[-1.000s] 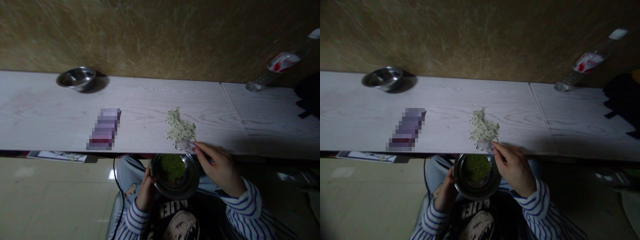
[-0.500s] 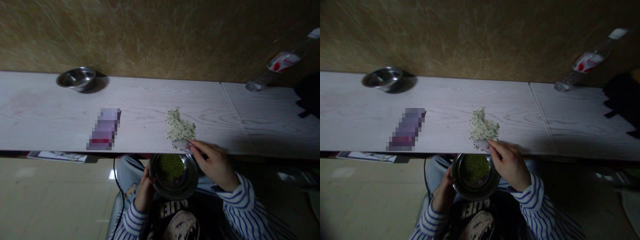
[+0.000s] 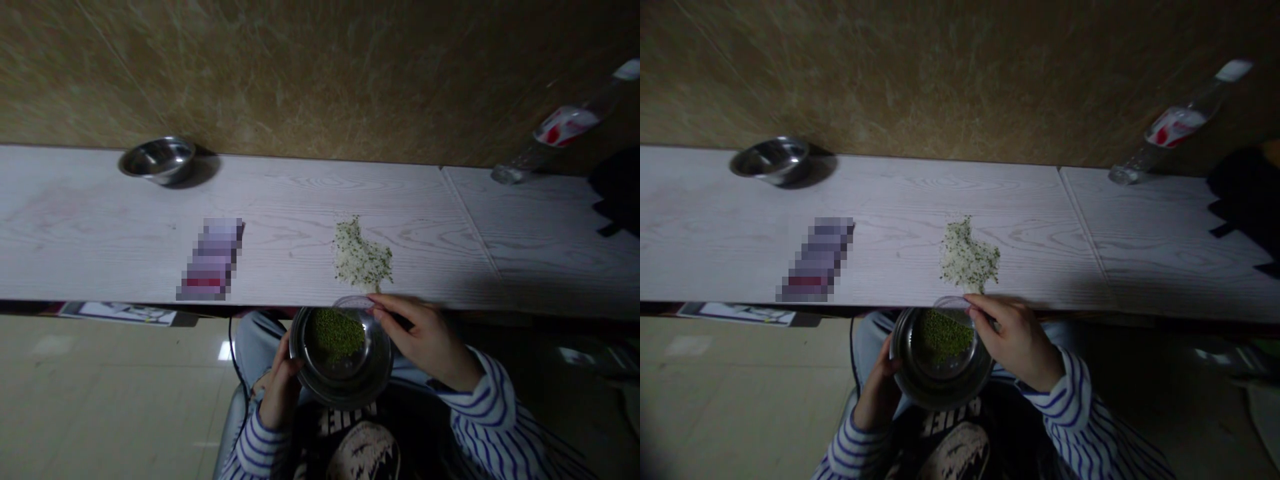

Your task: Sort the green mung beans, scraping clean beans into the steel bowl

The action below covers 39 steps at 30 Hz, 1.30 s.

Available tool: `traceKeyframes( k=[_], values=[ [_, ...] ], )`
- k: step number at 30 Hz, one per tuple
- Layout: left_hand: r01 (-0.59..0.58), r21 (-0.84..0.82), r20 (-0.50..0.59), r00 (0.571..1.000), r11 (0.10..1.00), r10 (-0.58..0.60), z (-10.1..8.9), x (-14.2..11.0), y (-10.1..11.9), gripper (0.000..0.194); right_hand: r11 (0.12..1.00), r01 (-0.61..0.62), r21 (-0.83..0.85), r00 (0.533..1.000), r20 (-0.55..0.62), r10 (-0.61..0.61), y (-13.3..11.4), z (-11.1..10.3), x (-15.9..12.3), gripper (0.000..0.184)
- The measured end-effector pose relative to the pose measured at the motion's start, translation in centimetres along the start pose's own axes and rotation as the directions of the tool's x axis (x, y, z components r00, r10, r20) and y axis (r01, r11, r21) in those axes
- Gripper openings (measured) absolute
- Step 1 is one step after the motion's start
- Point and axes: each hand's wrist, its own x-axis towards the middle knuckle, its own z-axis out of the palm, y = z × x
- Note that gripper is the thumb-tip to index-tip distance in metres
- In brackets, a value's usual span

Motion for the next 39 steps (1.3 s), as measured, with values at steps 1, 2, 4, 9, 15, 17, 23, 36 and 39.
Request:
traceKeyframes(
  k=[1,2,4,9,15,17,23,36,39],
  values=[
    [-0.002,0.001,-0.005,1.000,1.000,0.002,-0.1,0.0,0.0,0.049,1.000,-0.017,0.002,1.000,-0.012,0.017,0.2,0.0,-0.2,0.026],
    [-0.002,-0.004,-0.011,1.000,1.000,0.002,-0.2,-0.1,0.0,0.048,0.999,-0.036,-0.002,0.999,-0.034,0.036,0.6,-0.1,-0.4,0.026],
    [-0.002,-0.026,-0.023,1.000,1.000,0.001,-0.5,0.0,0.0,0.047,0.997,-0.081,-0.014,0.993,-0.087,0.079,1.3,-0.2,-0.8,0.026],
    [0.018,-0.044,-0.012,1.000,0.999,-0.018,-0.8,0.3,-0.2,0.048,0.990,-0.135,-0.038,0.976,-0.176,0.126,2.4,-0.8,-1.6,0.027],
    [0.005,-0.047,-0.013,1.000,0.999,-0.006,0.0,0.3,-0.5,0.044,0.988,-0.072,-0.137,0.975,-0.220,0.041,3.1,-2.6,-2.0,0.022],
    [0.016,-0.037,0.005,1.000,0.999,-0.016,0.2,0.3,-0.5,0.044,0.984,-0.031,-0.173,0.977,-0.211,-0.006,3.5,-3.3,-2.1,0.020],
    [0.012,-0.012,0.030,0.999,1.000,-0.012,0.8,0.5,-0.6,0.046,0.973,0.069,-0.220,0.994,-0.070,-0.087,4.2,-4.7,-1.6,0.020],
    [-0.001,-0.002,0.021,1.000,1.000,0.001,0.7,0.8,-1.8,0.052,0.980,0.138,-0.142,0.989,0.067,-0.130,5.2,-3.0,3.8,0.023],
    [0.009,0.002,0.009,1.000,1.000,-0.009,0.9,1.0,-1.9,0.057,0.981,0.139,-0.139,0.990,0.045,-0.134,5.5,-2.5,4.8,0.023]
  ],
)
